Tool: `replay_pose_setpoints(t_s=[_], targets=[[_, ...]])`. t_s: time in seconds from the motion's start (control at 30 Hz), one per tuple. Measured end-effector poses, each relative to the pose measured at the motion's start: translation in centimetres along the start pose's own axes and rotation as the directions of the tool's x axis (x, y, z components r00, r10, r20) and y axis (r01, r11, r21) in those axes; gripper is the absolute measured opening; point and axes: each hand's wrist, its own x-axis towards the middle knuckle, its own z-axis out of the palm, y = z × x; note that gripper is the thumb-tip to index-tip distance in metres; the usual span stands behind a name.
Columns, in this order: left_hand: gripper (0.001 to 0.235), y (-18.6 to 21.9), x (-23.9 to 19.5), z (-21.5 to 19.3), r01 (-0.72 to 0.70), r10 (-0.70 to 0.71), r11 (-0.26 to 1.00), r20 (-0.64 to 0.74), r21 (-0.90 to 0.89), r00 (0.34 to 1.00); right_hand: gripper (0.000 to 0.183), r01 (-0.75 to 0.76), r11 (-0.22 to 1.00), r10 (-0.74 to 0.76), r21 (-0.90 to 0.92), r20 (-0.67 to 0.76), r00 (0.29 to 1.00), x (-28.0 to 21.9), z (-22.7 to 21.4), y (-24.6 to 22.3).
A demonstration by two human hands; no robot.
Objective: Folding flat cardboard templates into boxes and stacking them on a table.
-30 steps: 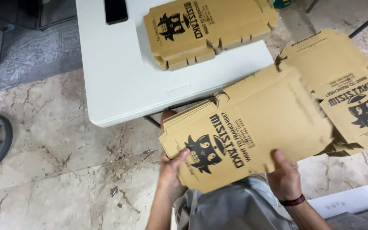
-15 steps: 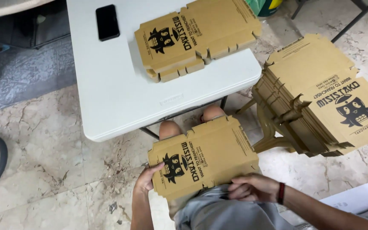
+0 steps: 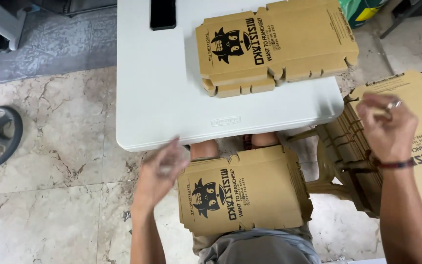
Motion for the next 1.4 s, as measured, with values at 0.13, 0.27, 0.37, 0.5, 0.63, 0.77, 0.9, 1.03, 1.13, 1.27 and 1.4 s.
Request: replay_pose_setpoints(t_s=[0.13,0.27,0.37,0.5,0.63,0.77,0.9,1.03,1.13,1.27,1.4], targets=[[0.065,3.1,11.1,-1.5,-0.419,0.416,0.908,-0.167,0.021,0.894,0.028,0.119,0.992,-0.116,0.029,-0.095,0.989,5.0,0.8,2.4],[0.076,4.4,23.0,-1.8,-0.138,0.103,0.980,-0.230,-0.143,0.968,0.035,0.132,0.984,-0.119,0.123,-0.111,0.987,7.7,2.3,4.1],[0.080,5.2,29.4,-1.1,-0.147,0.134,0.988,-0.186,-0.055,0.973,0.032,0.163,0.976,-0.153,0.144,-0.076,0.985,8.1,2.9,2.7],[0.078,8.2,33.8,-0.6,-0.180,0.208,0.950,-0.086,0.255,0.974,0.032,0.087,0.982,-0.069,0.170,-0.106,0.992,7.8,3.5,3.1],[0.063,11.9,35.1,0.8,-0.191,0.131,0.874,0.162,0.447,0.978,0.028,0.141,0.985,-0.130,0.104,-0.101,0.986,7.8,3.4,3.0],[0.056,11.8,37.7,2.6,-0.248,0.149,0.789,0.216,0.562,0.965,0.031,0.165,0.977,-0.146,0.135,-0.138,0.980,7.6,3.8,3.5],[0.063,11.1,39.2,4.1,-0.225,0.087,0.733,0.240,0.642,0.967,0.033,0.170,0.981,-0.155,0.098,-0.143,0.978,7.4,4.2,4.1],[0.052,10.7,39.5,5.3,-0.242,0.110,0.715,0.236,0.656,0.966,0.033,0.195,0.974,-0.174,0.114,-0.168,0.970,7.4,4.5,3.6],[0.045,11.1,39.6,5.6,-0.261,0.143,0.700,0.228,0.665,0.963,0.031,0.195,0.971,-0.166,0.140,-0.198,0.966,7.7,4.3,3.3],[0.035,11.4,38.9,5.2,-0.224,0.107,0.716,0.213,0.662,0.971,0.027,0.224,0.962,-0.182,0.155,-0.244,0.953,7.8,4.4,2.9],[0.037,11.5,39.1,5.2,-0.223,0.093,0.715,0.226,0.662,0.970,0.024,0.178,0.982,-0.161,0.070,-0.201,0.966,8.3,3.5,2.8]])
